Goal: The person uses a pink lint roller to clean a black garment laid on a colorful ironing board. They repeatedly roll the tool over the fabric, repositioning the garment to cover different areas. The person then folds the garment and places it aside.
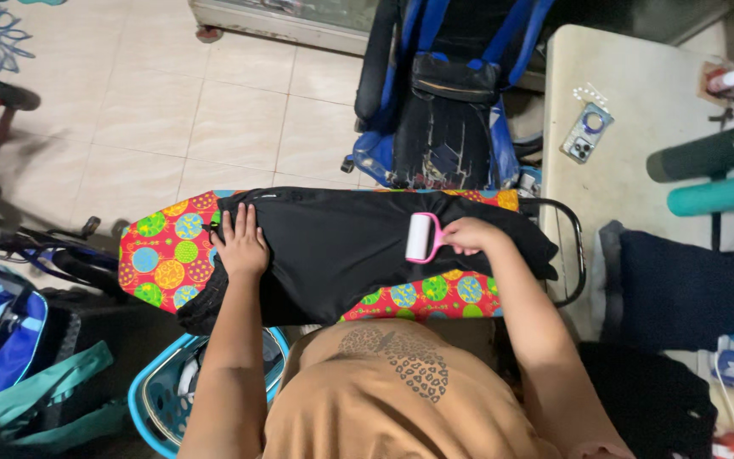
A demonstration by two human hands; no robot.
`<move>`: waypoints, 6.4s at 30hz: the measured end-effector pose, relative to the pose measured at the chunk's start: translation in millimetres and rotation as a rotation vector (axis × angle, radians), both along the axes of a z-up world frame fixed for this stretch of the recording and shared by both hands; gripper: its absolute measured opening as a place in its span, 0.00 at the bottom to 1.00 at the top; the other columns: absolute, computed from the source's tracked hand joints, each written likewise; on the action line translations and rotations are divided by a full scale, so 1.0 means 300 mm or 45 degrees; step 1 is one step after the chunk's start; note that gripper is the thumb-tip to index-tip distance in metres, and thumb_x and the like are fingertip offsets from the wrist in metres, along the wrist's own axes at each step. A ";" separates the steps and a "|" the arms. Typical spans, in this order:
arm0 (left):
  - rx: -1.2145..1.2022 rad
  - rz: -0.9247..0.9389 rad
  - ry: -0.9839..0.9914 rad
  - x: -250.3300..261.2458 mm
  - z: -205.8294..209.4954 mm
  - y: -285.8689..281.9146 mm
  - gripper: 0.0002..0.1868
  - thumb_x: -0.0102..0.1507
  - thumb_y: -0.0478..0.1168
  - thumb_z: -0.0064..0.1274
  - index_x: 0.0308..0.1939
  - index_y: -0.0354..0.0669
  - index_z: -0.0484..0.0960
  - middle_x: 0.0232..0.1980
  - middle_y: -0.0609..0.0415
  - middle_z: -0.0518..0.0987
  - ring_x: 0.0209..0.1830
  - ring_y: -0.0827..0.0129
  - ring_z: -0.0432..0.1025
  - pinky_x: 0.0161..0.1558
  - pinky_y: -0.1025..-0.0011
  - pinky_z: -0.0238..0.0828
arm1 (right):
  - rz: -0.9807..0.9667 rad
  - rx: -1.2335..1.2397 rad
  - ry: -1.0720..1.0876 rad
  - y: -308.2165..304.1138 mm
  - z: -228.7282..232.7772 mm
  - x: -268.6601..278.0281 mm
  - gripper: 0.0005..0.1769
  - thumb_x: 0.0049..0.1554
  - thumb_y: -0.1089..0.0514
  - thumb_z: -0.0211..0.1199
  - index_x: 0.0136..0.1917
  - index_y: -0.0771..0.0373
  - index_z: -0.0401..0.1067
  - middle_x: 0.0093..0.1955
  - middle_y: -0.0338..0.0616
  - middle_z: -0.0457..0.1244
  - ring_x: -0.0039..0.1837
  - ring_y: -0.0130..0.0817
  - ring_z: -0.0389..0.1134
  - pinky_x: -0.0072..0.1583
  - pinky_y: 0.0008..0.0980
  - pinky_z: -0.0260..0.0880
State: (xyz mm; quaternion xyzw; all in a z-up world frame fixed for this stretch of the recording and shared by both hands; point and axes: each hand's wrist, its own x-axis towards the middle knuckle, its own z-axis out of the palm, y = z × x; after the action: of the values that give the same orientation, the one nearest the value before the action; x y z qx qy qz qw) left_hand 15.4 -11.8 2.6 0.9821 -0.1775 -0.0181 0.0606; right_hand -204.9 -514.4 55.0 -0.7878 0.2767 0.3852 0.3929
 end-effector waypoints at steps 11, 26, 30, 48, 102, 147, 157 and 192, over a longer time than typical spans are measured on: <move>-0.158 -0.066 -0.116 -0.126 0.016 -0.118 0.34 0.67 0.49 0.46 0.77 0.49 0.60 0.84 0.47 0.52 0.83 0.46 0.43 0.75 0.32 0.29 | 0.166 -1.084 0.303 0.093 0.514 -0.158 0.20 0.54 0.49 0.60 0.56 0.58 0.80 0.58 0.51 0.69 0.59 0.49 0.72 0.55 0.49 0.73; -0.210 -0.260 0.014 -0.422 0.054 -0.156 0.30 0.70 0.50 0.38 0.78 0.58 0.61 0.83 0.56 0.55 0.82 0.54 0.47 0.76 0.41 0.34 | 0.120 0.133 -0.329 0.613 0.055 0.170 0.17 0.58 0.42 0.65 0.49 0.56 0.78 0.34 0.39 0.67 0.34 0.27 0.67 0.39 0.30 0.70; -0.217 -0.254 0.002 -0.425 0.040 -0.158 0.30 0.70 0.51 0.38 0.78 0.59 0.62 0.83 0.56 0.55 0.82 0.54 0.47 0.77 0.41 0.33 | 0.244 0.036 -0.242 0.330 0.025 0.092 0.15 0.56 0.46 0.66 0.41 0.61 0.78 0.29 0.40 0.65 0.29 0.29 0.63 0.33 0.33 0.63; -0.553 -0.870 0.274 -0.607 0.225 -0.462 0.21 0.54 0.48 0.63 0.47 0.44 0.81 0.46 0.46 0.78 0.49 0.49 0.71 0.52 0.54 0.64 | 0.053 -0.984 0.297 -0.113 0.578 -0.441 0.27 0.58 0.37 0.58 0.60 0.56 0.79 0.62 0.50 0.69 0.63 0.50 0.71 0.59 0.52 0.73; -0.305 -0.223 0.475 -0.311 0.149 -0.546 0.23 0.63 0.54 0.57 0.55 0.45 0.75 0.45 0.40 0.82 0.47 0.45 0.77 0.45 0.50 0.73 | 0.336 -0.403 -0.587 0.178 0.098 -0.018 0.20 0.55 0.36 0.61 0.51 0.49 0.79 0.50 0.44 0.71 0.53 0.47 0.72 0.52 0.47 0.72; -0.251 -0.446 0.489 -0.694 0.164 -0.840 0.52 0.52 0.62 0.66 0.77 0.62 0.59 0.84 0.61 0.48 0.84 0.63 0.40 0.78 0.40 0.26 | 0.059 -0.870 0.129 -0.520 0.230 -0.575 0.21 0.51 0.39 0.65 0.48 0.54 0.83 0.47 0.44 0.73 0.52 0.42 0.74 0.53 0.42 0.73; -0.213 -0.454 0.484 -0.699 0.178 -0.842 0.53 0.52 0.63 0.65 0.78 0.62 0.57 0.84 0.61 0.47 0.84 0.64 0.39 0.77 0.40 0.25 | -0.264 -0.088 -0.460 -0.159 0.198 -0.251 0.21 0.56 0.38 0.65 0.51 0.54 0.79 0.41 0.47 0.71 0.42 0.40 0.72 0.45 0.39 0.72; -0.229 -0.451 0.485 -0.707 0.181 -0.834 0.53 0.54 0.63 0.63 0.79 0.62 0.54 0.84 0.62 0.47 0.84 0.64 0.39 0.77 0.40 0.23 | 0.069 -0.177 -0.241 -0.201 0.033 -0.156 0.18 0.52 0.37 0.68 0.46 0.50 0.79 0.33 0.42 0.69 0.34 0.32 0.69 0.40 0.35 0.68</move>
State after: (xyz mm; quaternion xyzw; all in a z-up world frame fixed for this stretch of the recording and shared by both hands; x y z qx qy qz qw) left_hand -196.6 -262.0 57.0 0.9053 -0.3328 -0.1970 0.1758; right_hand -251.6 -574.7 64.8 -0.8532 0.2431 0.2994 0.3510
